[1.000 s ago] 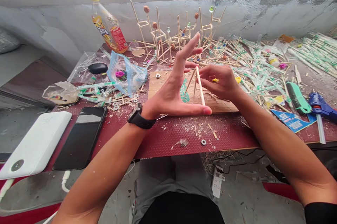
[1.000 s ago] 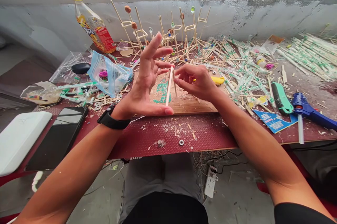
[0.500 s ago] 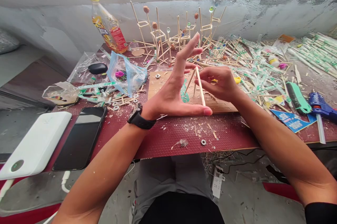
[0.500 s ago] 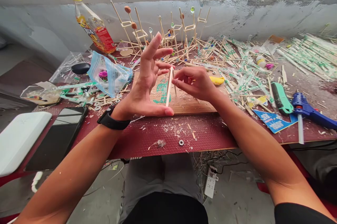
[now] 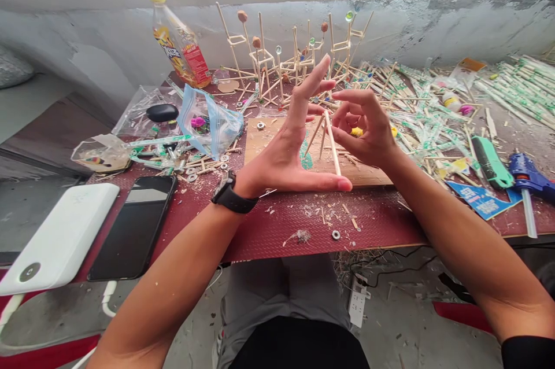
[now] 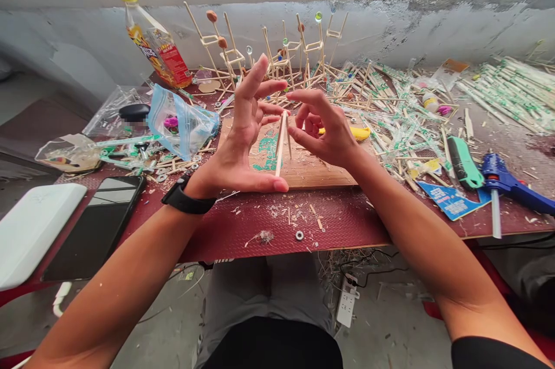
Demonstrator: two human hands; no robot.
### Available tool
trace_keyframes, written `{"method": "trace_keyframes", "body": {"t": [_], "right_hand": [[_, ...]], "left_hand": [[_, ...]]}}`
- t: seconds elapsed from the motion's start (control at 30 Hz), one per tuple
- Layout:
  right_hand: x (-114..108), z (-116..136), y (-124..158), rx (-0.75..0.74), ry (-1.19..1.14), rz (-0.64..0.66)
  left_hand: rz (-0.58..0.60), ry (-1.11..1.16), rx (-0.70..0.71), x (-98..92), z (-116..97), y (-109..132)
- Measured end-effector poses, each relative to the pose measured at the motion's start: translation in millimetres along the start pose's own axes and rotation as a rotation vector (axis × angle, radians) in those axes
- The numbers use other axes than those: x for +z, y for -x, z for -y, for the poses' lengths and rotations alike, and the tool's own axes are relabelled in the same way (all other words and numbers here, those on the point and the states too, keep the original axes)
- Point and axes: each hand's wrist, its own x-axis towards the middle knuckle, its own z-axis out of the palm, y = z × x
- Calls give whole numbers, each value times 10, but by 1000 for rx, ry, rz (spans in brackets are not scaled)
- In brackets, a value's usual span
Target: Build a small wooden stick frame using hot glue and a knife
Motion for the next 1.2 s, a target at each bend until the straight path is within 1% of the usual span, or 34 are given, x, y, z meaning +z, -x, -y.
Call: {"method": "trace_keyframes", "body": {"t": [0.23, 0.43, 0.57, 0.67, 0.73, 0.83, 0.9, 0.97, 1.07, 1.2], "right_hand": [[16, -4, -27, -100, 107, 59], [5, 66, -61, -169, 106, 49], [13, 45, -40, -97, 104, 51], [27, -2, -8, -41, 10, 37], [40, -21, 7, -10, -70, 33], [61, -12, 6, 46, -170, 35], [73, 7, -4, 74, -214, 36], [84, 18, -13, 82, -244, 32], [95, 8, -14, 55, -274, 16], [99, -32, -7, 12, -275, -3]], "left_hand": [[-37, -47, -9, 6, 3, 3], [-25, 7, -13, 35, 6, 11], [-33, -4, -13, 32, 13, 9], [-35, 35, -40, -25, 45, -2], [-46, 77, -91, -85, 70, -9], [-113, 91, -216, -148, 103, -6], [-185, 82, -248, -147, 120, 6], [-228, 84, -220, -117, 131, 19], [-234, 116, -162, -62, 131, 32], [-256, 108, -149, -16, 128, 44]]}}
